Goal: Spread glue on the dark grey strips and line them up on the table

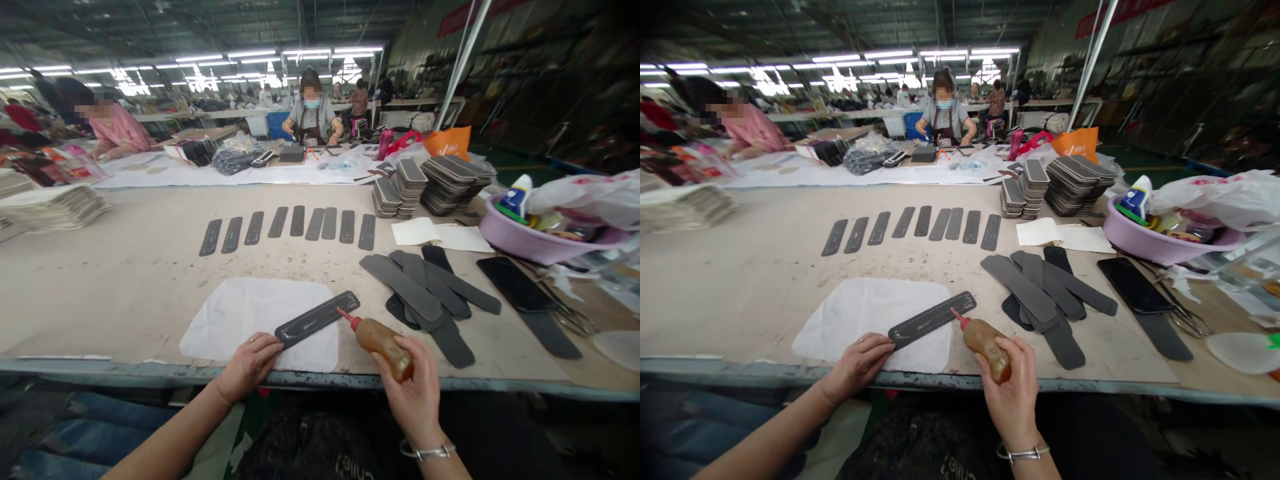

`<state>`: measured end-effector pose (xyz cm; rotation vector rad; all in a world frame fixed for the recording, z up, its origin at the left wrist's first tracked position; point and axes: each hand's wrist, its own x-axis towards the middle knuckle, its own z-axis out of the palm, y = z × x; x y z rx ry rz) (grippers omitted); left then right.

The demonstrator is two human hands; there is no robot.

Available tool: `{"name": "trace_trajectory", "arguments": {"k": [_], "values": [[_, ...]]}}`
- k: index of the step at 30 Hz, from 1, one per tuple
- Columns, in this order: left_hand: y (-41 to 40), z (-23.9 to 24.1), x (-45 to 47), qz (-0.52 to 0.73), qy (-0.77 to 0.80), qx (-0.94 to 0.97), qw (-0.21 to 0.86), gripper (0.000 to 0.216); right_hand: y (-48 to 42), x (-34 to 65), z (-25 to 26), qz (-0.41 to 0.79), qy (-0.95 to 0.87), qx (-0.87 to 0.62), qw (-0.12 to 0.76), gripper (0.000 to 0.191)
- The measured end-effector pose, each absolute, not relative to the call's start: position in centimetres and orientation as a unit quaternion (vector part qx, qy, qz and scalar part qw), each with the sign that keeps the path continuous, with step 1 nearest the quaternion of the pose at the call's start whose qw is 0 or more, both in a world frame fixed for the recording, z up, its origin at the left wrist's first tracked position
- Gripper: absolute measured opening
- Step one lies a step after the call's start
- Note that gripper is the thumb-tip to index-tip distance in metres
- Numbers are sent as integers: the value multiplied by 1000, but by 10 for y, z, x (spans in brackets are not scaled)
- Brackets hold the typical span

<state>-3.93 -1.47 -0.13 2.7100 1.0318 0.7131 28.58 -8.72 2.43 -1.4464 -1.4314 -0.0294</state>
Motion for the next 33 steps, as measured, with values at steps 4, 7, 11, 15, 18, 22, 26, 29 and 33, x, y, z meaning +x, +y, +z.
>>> {"name": "trace_trajectory", "arguments": {"k": [4,7,11,15,18,22,26,29,33], "values": [[-16,2,-37,244,344,903,80,20,-95,268,25,53,-614,-564,549,35],[-17,3,-36,236,345,905,78,18,-97,251,22,101,-646,-540,530,32],[-17,2,-36,221,350,906,83,20,-99,232,19,129,-683,-515,501,29],[-17,2,-37,226,345,907,86,20,-101,222,17,149,-709,-496,479,31],[-17,2,-37,228,345,906,89,21,-101,222,17,142,-715,-502,466,31],[-17,2,-36,233,350,903,91,19,-98,236,17,92,-676,-543,490,32],[-12,10,-35,219,350,905,103,18,-97,254,14,92,-623,-565,532,36],[-7,19,-33,162,341,921,100,18,-100,264,6,112,-582,-576,563,40],[-2,22,-28,60,314,945,64,8,-98,275,-9,128,-507,-594,612,49]]}}
